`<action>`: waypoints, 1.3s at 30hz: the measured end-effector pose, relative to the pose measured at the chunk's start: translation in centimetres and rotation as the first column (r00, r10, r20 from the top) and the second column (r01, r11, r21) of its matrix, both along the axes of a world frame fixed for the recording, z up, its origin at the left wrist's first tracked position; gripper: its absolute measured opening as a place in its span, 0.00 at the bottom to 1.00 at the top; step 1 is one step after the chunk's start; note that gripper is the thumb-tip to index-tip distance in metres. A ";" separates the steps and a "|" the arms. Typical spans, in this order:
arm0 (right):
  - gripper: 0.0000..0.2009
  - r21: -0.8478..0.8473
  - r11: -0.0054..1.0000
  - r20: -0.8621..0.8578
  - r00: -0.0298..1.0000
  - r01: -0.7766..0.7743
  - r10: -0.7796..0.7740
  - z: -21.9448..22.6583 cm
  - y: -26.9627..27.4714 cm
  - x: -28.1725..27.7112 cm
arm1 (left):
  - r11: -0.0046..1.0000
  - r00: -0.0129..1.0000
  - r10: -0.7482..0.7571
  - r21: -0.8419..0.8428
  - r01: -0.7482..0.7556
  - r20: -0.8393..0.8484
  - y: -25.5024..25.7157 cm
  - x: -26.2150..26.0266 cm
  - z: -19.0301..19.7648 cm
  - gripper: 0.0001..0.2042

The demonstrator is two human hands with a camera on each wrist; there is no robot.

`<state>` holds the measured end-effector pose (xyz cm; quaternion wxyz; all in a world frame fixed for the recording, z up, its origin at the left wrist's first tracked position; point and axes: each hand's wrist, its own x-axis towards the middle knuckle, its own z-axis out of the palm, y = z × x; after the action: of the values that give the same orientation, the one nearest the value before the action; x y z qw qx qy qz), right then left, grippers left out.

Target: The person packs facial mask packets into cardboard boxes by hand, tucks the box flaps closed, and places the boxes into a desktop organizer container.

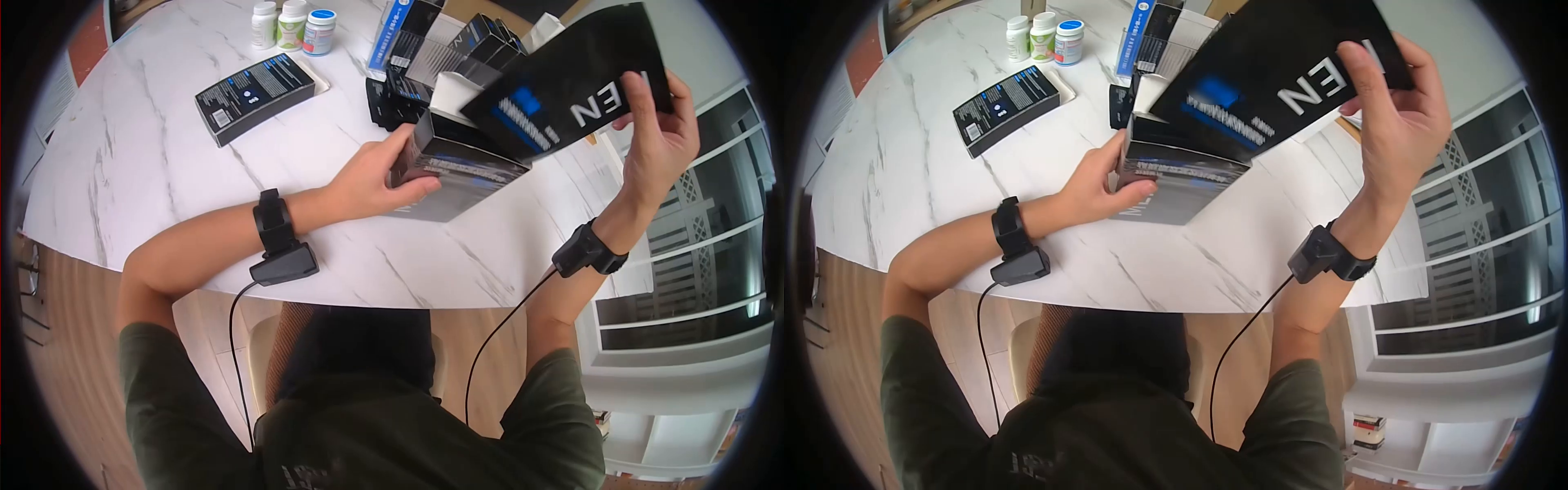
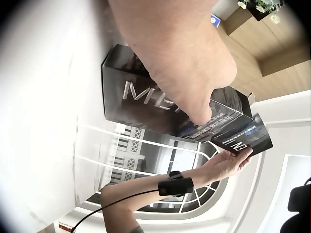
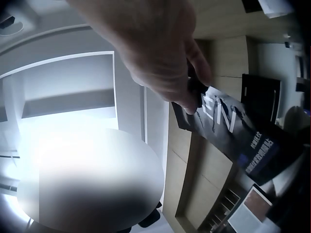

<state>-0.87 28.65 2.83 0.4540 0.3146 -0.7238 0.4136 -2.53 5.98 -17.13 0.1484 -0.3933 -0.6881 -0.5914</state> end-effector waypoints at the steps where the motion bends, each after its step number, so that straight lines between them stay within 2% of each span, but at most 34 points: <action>1: 0.12 0.016 0.999 0.049 0.998 -0.033 0.033 -0.1 0.0 -0.4 | 1.000 1.000 0.008 -0.006 -0.008 -0.003 0.0 0.1 0.1 0.20; 5: 0.11 0.080 0.996 0.011 0.999 -0.039 0.038 -0.7 -0.8 -1.7 | 0.999 0.999 -0.018 0.029 0.017 0.049 0.1 0.0 -0.1 0.21; 7: 0.12 0.023 1.000 -0.014 1.000 0.003 -0.003 -0.9 -1.0 -1.6 | 0.999 0.997 -0.026 0.025 0.024 0.075 0.2 0.1 -0.5 0.21; 8: 0.12 -0.001 1.000 -0.093 0.996 0.012 -0.012 -0.9 -0.6 -2.1 | 1.000 0.996 -0.023 0.008 0.023 0.081 0.1 0.1 -0.5 0.21; 10: 0.12 -0.027 0.999 -0.104 0.994 0.016 -0.019 -1.3 -0.8 -2.4 | 1.000 0.996 -0.018 -0.013 0.019 0.083 0.0 -0.1 -0.5 0.22; 12: 0.12 -0.049 0.999 -0.112 0.993 0.020 -0.025 -1.4 -0.9 -2.5 | 1.000 1.000 -0.013 -0.014 0.013 0.024 0.0 -0.1 -0.5 0.22; 14: 0.11 -0.040 0.994 -0.153 0.982 0.104 -0.109 -1.4 -0.9 -2.4 | 1.000 0.999 -0.017 0.004 0.017 0.034 0.1 0.0 -0.4 0.22; 18: 0.11 -0.097 0.995 -0.156 0.988 0.006 -0.021 -1.3 -1.1 -2.1 | 1.000 1.000 -0.012 -0.008 0.012 0.026 0.0 -0.1 -0.6 0.22; 20: 0.12 0.063 0.996 -0.085 0.995 0.065 -0.059 -1.3 0.1 -1.8 | 1.000 0.999 -0.018 -0.018 0.019 0.045 0.0 -0.1 -0.8 0.23; 23: 0.13 0.118 0.989 -0.075 0.994 0.088 -0.080 -1.1 0.4 -1.3 | 1.000 1.000 -0.018 -0.013 0.018 0.024 0.1 -0.1 -0.6 0.24; 24: 0.13 0.119 0.989 -0.075 0.994 0.091 -0.082 -1.0 0.5 -1.2 | 1.000 1.000 -0.015 0.001 0.015 -0.012 0.1 0.0 -0.6 0.24; 31: 0.14 0.084 0.992 -0.145 0.986 0.096 -0.083 -0.8 0.7 0.0 | 0.999 0.999 -0.033 -0.033 0.033 0.013 -0.1 0.1 -0.5 0.24; 34: 0.13 0.166 0.986 -0.038 0.999 0.020 -0.014 -1.1 0.3 0.1 | 0.998 1.000 -0.023 -0.055 0.023 -0.001 -0.1 0.2 -0.3 0.23; 37: 0.12 0.204 0.978 -0.034 0.999 0.048 -0.042 -1.2 0.1 0.2 | 0.999 0.999 -0.040 0.029 0.040 -0.003 0.1 0.2 -0.5 0.23; 38: 0.12 0.206 0.977 -0.032 0.999 0.047 -0.042 -1.3 0.1 0.2 | 0.999 1.000 -0.031 -0.021 0.031 0.000 -0.2 0.0 -0.7 0.24; 39: 0.12 0.210 0.977 0.007 0.999 -0.035 0.034 -1.3 0.1 0.1 | 0.997 1.000 -0.022 -0.073 0.022 0.003 -0.3 0.0 -0.7 0.25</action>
<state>-0.78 28.73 1.51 0.4097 0.3725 -0.7588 0.3430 -2.52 5.63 -17.87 0.1265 -0.4053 -0.7052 -0.5679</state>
